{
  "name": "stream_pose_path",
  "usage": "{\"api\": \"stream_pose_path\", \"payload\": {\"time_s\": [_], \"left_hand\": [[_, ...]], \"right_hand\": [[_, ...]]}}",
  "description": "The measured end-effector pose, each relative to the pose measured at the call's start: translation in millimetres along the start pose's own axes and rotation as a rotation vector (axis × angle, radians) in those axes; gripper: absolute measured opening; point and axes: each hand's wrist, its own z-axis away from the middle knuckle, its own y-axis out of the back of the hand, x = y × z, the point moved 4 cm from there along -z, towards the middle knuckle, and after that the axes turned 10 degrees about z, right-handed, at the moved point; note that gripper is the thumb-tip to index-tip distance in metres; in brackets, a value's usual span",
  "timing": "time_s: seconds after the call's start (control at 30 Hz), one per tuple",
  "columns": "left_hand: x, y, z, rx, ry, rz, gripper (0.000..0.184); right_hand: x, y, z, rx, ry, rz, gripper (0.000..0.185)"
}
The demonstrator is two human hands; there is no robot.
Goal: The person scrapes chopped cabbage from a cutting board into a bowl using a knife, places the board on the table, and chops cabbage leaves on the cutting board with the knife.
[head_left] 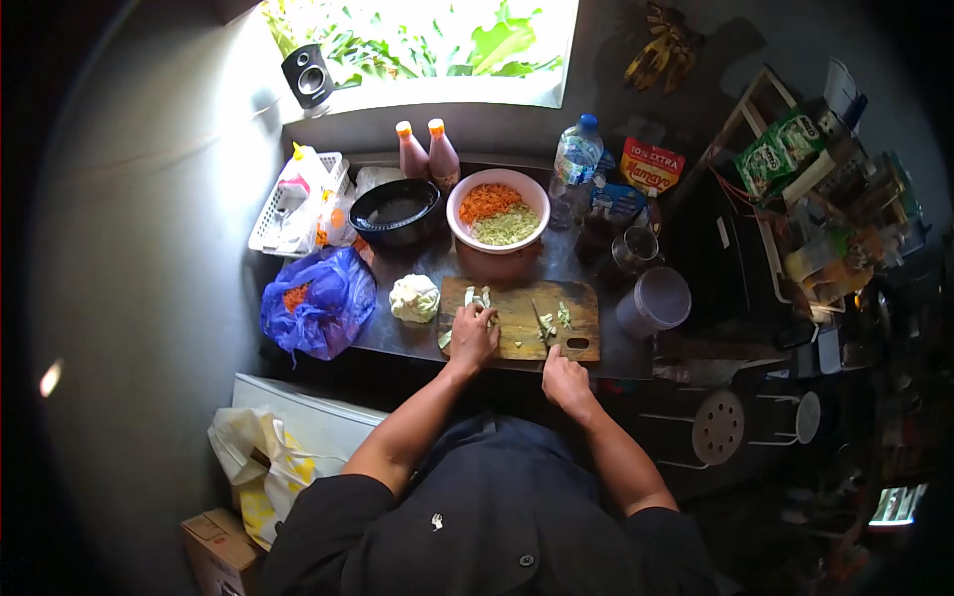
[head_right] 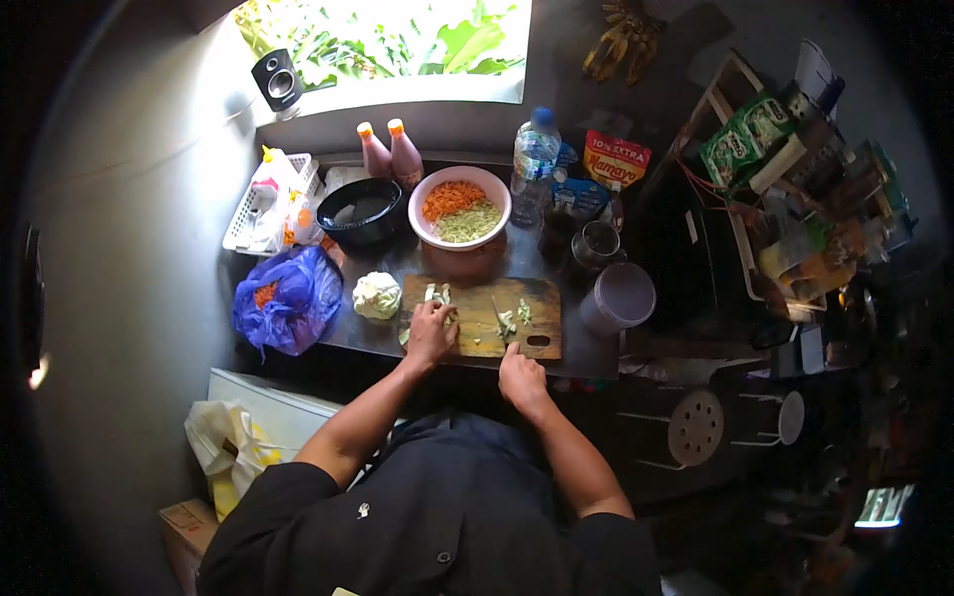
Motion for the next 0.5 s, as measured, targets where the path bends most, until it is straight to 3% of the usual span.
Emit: {"api": "stream_pose_path", "payload": {"time_s": [0.1, 0.23, 0.37, 0.5], "left_hand": [[-1.3, -3.1, -5.4, 0.013, 0.003, -0.026, 0.024], [-3.1, 1.1, 1.2, 0.135, 0.025, 0.080, 0.016], [0.6, 14.8, 15.7, 0.175, 0.113, 0.174, 0.016], [7.7, 25.2, 27.0, 0.039, 0.244, 0.297, 0.015]], "right_hand": [[6.7, 4.3, 0.4, 0.054, -0.043, -0.019, 0.036], [-16.2, 3.8, 11.7, 0.056, 0.115, -0.054, 0.023], [-25.8, -17.1, 13.7, 0.067, 0.143, -0.069, 0.031], [-6.6, -7.1, 13.5, 0.020, 0.008, -0.024, 0.041]]}}
